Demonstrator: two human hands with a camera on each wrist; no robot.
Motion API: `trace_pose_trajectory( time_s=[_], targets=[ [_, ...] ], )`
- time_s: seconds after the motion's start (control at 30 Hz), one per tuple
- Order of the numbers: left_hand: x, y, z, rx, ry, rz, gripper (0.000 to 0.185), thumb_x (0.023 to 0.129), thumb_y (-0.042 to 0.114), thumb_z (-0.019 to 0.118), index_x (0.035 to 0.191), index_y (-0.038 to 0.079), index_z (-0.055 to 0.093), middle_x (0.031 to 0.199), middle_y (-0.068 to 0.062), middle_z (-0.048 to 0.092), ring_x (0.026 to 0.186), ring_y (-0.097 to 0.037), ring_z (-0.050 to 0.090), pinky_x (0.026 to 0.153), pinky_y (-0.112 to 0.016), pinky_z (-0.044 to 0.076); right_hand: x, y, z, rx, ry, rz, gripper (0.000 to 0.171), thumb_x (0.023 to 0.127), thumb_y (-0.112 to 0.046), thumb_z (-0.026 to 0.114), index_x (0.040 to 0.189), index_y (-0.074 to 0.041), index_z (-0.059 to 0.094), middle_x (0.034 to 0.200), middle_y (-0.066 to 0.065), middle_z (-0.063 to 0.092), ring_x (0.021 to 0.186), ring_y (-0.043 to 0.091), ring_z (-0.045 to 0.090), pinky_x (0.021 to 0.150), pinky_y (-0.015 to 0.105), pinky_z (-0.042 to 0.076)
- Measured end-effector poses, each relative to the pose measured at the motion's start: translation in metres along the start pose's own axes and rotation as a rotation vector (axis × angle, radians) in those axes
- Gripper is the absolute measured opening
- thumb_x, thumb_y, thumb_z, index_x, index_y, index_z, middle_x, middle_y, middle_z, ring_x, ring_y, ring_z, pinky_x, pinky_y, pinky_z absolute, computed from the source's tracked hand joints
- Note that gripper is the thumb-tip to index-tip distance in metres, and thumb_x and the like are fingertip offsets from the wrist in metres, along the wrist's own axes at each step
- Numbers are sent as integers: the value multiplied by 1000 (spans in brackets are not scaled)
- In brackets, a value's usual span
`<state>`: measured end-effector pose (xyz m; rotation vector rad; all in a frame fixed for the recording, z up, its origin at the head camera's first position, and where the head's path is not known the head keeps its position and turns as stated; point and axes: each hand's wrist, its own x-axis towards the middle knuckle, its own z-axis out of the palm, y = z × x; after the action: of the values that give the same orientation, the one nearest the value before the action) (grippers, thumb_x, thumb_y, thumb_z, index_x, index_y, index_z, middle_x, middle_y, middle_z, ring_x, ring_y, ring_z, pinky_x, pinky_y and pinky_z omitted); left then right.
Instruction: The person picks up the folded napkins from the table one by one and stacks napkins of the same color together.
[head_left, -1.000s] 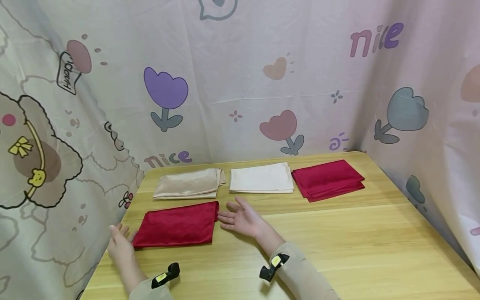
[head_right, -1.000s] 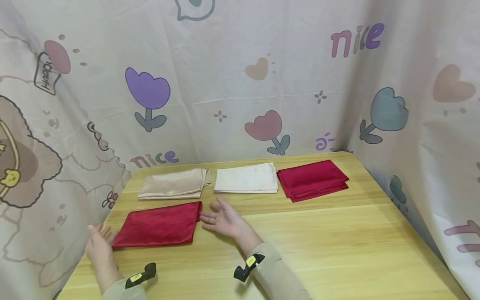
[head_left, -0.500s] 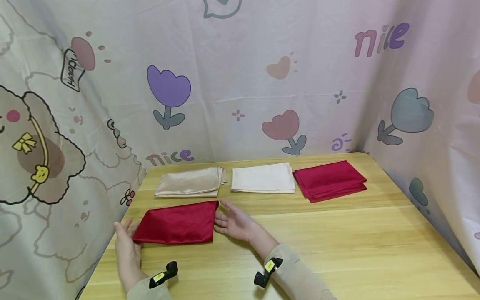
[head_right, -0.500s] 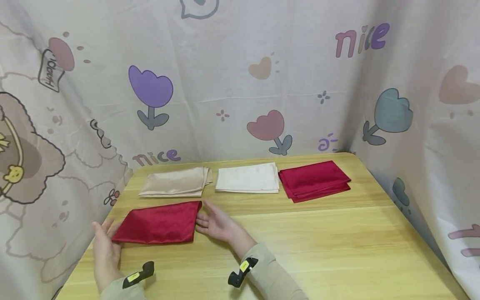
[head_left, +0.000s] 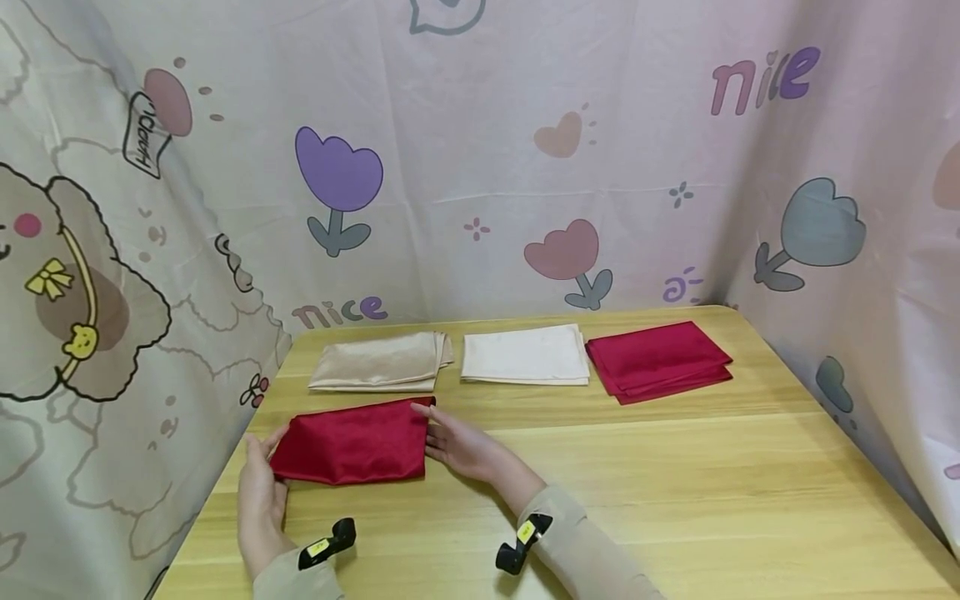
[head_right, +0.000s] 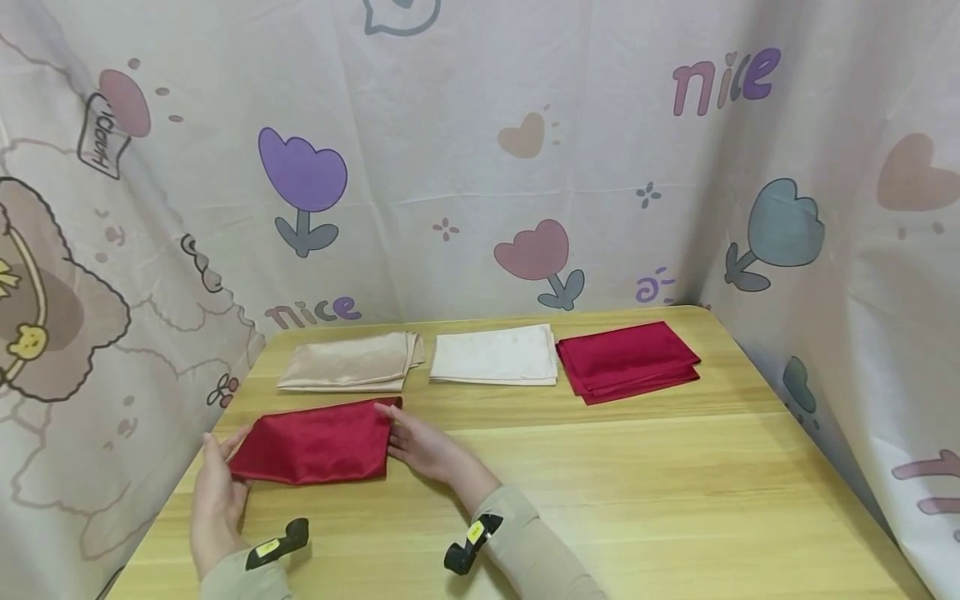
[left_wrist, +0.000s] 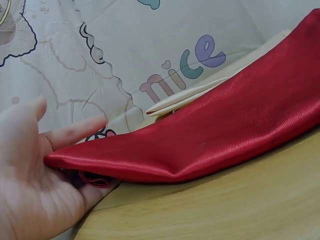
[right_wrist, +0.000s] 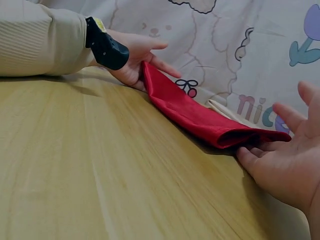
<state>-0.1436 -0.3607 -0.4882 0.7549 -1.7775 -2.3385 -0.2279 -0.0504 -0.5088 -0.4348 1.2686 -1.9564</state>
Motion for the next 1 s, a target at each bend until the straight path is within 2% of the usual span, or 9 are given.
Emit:
trace_pose_trajectory(
  time_s=[0.13, 0.23, 0.33, 0.47, 0.63, 0.77, 0.9, 1.0],
  targets=[
    [2, 0, 2, 151, -44, -18, 90, 97, 74, 6, 165, 18, 24, 170, 1, 24, 146, -5, 35, 119, -20, 33, 2, 1, 2, -25, 23, 6, 58, 112, -43, 31, 163, -15, 32, 173, 20, 14, 161, 41, 11, 131, 52, 13],
    [1, 1, 6, 269, -60, -12, 95, 96, 76, 5, 163, 11, 26, 175, -7, 10, 159, -18, 16, 131, -37, 17, 2, 2, 4, -65, 20, -1, 56, 113, -38, 33, 162, -11, 34, 171, 18, 21, 160, 38, 16, 130, 51, 16],
    [0, 1, 10, 435, -41, 24, 95, 98, 74, 4, 161, 8, 31, 174, -14, 5, 162, -31, 6, 131, -49, 8, 0, 3, 6, -227, 6, -32, 54, 114, -34, 31, 161, -8, 36, 169, 15, 28, 159, 34, 22, 129, 50, 23],
    [2, 1, 14, 615, 36, 81, 89, 103, 70, 13, 157, 5, 41, 172, -18, 13, 161, -38, 8, 130, -52, 10, -2, 1, 11, -426, -2, -54, 56, 114, -37, 28, 161, -8, 35, 169, 12, 30, 159, 32, 25, 127, 49, 28],
    [4, -4, 17, 666, 170, 145, 76, 104, 61, 40, 148, 1, 53, 162, -24, 38, 156, -42, 27, 127, -53, 22, -5, 2, 15, -511, 40, -45, 56, 113, -38, 29, 161, -8, 35, 170, 8, 31, 159, 29, 25, 127, 48, 27],
    [6, -5, 20, 683, 235, 215, 65, 101, 51, 58, 142, 0, 59, 155, -27, 47, 151, -42, 36, 125, -52, 28, -4, 3, 16, -483, 80, -49, 55, 113, -36, 34, 159, -6, 37, 168, 10, 34, 159, 30, 26, 128, 48, 25],
    [7, -7, 22, 717, 259, 277, 54, 101, 41, 64, 136, 1, 64, 151, -29, 51, 149, -44, 39, 123, -53, 30, -5, 4, 18, -463, 142, -35, 55, 110, -39, 43, 157, -10, 43, 166, 12, 38, 157, 34, 29, 128, 51, 24],
    [8, -9, 23, 723, 271, 296, 50, 100, 37, 66, 135, 2, 66, 151, -30, 51, 148, -45, 40, 122, -54, 31, -5, 4, 20, -470, 183, -41, 55, 108, -40, 48, 156, -11, 46, 164, 13, 42, 155, 35, 32, 127, 52, 25]
  ],
)
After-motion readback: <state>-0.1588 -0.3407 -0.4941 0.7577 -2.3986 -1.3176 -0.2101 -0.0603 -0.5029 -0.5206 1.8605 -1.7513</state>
